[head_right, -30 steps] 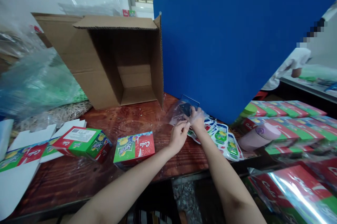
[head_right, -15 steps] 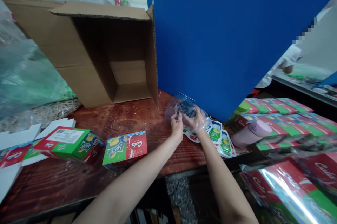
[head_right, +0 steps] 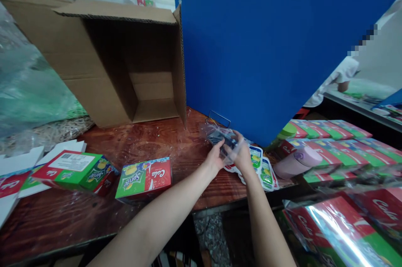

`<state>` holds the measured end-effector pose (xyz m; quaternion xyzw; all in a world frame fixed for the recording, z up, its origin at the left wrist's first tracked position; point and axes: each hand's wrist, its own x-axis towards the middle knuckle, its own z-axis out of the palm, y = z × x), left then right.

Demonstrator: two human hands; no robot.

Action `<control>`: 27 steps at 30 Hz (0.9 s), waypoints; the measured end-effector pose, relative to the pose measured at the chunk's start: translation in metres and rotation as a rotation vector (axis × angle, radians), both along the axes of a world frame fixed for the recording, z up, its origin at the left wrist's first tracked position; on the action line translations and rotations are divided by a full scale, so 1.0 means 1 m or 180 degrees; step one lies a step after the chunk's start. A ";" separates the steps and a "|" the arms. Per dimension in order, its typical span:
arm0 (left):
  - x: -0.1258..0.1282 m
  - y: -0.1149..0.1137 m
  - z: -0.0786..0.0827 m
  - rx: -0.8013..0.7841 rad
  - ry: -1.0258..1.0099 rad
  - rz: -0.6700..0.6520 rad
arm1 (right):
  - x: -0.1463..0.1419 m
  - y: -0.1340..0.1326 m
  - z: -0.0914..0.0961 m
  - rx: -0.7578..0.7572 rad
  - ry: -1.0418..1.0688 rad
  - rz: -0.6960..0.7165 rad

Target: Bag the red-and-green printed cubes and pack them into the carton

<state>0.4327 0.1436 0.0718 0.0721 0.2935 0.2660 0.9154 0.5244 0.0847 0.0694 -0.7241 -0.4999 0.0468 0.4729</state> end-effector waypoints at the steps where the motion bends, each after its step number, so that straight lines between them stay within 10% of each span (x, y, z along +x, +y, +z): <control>1: 0.000 0.000 -0.001 -0.0056 -0.0034 0.0012 | 0.001 -0.005 0.000 0.0187 0.0171 -0.0067; 8: 0.003 0.002 -0.011 -0.0154 -0.0193 0.0164 | -0.003 -0.023 -0.002 0.1228 0.2696 -0.0503; 13: -0.002 0.000 -0.009 -0.0180 -0.0419 0.0106 | -0.013 -0.030 -0.009 0.1868 0.1921 -0.1029; 21: -0.007 -0.003 0.001 -0.0166 -0.0355 0.0081 | -0.028 -0.074 -0.044 0.1096 0.1518 -0.1251; 27: -0.008 -0.011 -0.005 0.0033 0.0033 -0.0196 | -0.034 -0.080 -0.036 0.0112 0.0881 -0.0902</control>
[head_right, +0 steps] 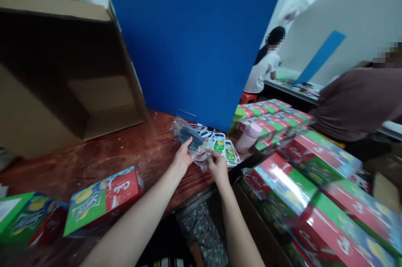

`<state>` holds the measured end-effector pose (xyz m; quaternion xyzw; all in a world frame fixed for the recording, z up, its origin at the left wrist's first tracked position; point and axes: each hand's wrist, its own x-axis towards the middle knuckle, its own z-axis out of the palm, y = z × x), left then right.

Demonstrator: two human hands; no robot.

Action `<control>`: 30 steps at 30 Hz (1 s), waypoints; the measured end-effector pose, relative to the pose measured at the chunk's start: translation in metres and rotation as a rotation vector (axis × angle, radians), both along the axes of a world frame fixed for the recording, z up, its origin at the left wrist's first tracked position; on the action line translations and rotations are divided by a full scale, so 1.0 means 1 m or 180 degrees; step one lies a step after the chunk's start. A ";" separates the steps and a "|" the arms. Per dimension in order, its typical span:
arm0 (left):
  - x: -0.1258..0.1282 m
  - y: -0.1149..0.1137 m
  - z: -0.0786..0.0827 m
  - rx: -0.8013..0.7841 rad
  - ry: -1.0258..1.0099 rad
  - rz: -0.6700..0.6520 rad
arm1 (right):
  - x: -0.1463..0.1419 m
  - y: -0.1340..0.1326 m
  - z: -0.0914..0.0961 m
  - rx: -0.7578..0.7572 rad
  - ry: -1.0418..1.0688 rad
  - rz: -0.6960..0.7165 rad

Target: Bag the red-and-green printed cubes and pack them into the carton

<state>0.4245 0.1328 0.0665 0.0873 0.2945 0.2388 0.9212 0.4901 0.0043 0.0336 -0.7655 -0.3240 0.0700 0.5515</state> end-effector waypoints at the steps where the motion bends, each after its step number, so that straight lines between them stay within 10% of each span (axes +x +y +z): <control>1: 0.000 0.000 0.000 0.0056 0.0030 -0.0035 | 0.000 0.003 0.002 0.0005 -0.0036 -0.0016; 12: -0.007 -0.004 0.003 0.0515 0.0375 -0.0491 | 0.029 0.033 0.004 0.0281 0.0335 0.0160; 22: -0.018 -0.005 -0.008 0.0939 0.0444 -0.0451 | 0.033 0.025 0.038 -0.0033 0.1643 0.1194; 30: -0.015 -0.011 -0.003 0.1284 0.0134 -0.0362 | 0.024 0.043 0.045 -0.0233 0.1182 0.1395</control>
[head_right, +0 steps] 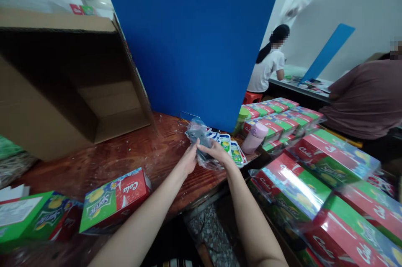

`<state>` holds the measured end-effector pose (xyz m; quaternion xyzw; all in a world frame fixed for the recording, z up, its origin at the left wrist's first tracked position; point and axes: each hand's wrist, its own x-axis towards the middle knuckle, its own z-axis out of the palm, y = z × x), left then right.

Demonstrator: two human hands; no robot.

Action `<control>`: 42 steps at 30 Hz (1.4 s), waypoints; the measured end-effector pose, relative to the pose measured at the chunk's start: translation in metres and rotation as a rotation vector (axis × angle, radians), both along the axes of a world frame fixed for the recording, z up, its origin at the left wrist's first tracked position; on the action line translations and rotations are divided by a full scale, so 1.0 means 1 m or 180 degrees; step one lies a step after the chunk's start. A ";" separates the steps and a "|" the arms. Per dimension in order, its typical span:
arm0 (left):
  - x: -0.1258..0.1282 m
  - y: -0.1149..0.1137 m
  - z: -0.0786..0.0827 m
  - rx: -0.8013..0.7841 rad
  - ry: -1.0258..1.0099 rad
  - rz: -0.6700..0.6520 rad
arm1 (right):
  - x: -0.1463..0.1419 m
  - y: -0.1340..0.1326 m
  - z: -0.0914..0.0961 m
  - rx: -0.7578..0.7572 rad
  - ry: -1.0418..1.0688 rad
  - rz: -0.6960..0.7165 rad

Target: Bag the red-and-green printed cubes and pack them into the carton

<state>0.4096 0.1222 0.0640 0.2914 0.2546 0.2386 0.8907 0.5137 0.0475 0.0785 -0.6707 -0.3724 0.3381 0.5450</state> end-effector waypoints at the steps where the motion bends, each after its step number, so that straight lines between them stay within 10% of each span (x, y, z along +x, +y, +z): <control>1: 0.001 0.001 0.000 0.0010 -0.0011 -0.0013 | 0.002 0.002 0.002 -0.0113 -0.0132 0.0046; 8: 0.003 0.011 -0.001 0.0061 -0.0011 -0.0028 | 0.013 0.015 0.025 -0.1074 -0.1424 0.0563; 16: 0.007 0.010 0.009 0.0100 -0.0387 -0.0253 | 0.028 0.018 0.033 -0.0818 -0.1104 0.0255; 26: 0.019 0.002 -0.005 -0.0107 -0.0487 -0.0576 | 0.062 0.027 0.013 -0.0996 -0.1610 -0.0054; 42: 0.025 0.005 -0.025 -0.0777 -0.0380 -0.0466 | 0.061 0.065 0.014 -0.2218 -0.2834 0.0681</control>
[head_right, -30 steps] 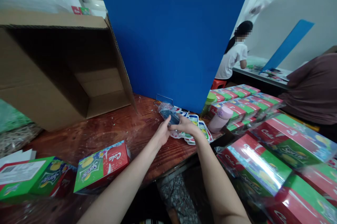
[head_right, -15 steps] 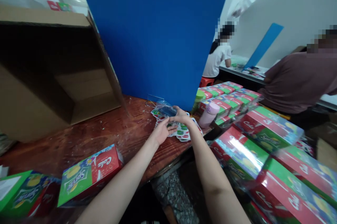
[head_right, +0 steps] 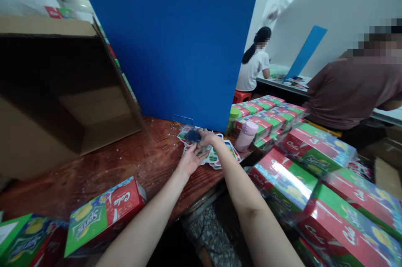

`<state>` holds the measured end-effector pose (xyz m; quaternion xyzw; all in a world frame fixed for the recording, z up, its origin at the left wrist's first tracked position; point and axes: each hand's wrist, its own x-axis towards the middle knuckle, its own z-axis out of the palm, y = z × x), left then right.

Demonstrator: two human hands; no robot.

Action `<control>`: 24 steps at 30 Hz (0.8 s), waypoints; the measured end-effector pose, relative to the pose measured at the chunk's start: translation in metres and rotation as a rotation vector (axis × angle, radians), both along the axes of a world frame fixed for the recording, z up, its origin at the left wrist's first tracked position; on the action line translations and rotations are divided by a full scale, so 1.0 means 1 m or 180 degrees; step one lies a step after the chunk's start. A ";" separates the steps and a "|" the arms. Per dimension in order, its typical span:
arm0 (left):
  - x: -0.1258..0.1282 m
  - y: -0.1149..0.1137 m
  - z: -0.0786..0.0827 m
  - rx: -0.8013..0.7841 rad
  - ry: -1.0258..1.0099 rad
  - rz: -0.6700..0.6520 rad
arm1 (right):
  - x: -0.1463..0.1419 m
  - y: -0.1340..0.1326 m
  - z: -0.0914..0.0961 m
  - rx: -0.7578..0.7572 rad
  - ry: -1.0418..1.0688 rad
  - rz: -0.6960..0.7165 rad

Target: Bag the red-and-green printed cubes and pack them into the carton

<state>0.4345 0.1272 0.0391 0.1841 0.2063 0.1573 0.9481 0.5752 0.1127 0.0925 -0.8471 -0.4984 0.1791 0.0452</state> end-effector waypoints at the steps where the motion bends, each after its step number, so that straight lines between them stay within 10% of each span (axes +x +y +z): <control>1: 0.000 0.000 0.000 -0.0002 0.0007 0.0009 | -0.001 0.000 -0.002 0.0016 -0.0042 0.0010; 14: -0.017 -0.006 0.012 0.0119 -0.0097 0.0121 | -0.002 -0.027 -0.020 0.1045 -0.0052 0.0022; 24: -0.049 -0.017 0.017 0.0275 0.0210 0.0283 | -0.036 -0.079 0.013 0.1412 -0.0510 -0.0196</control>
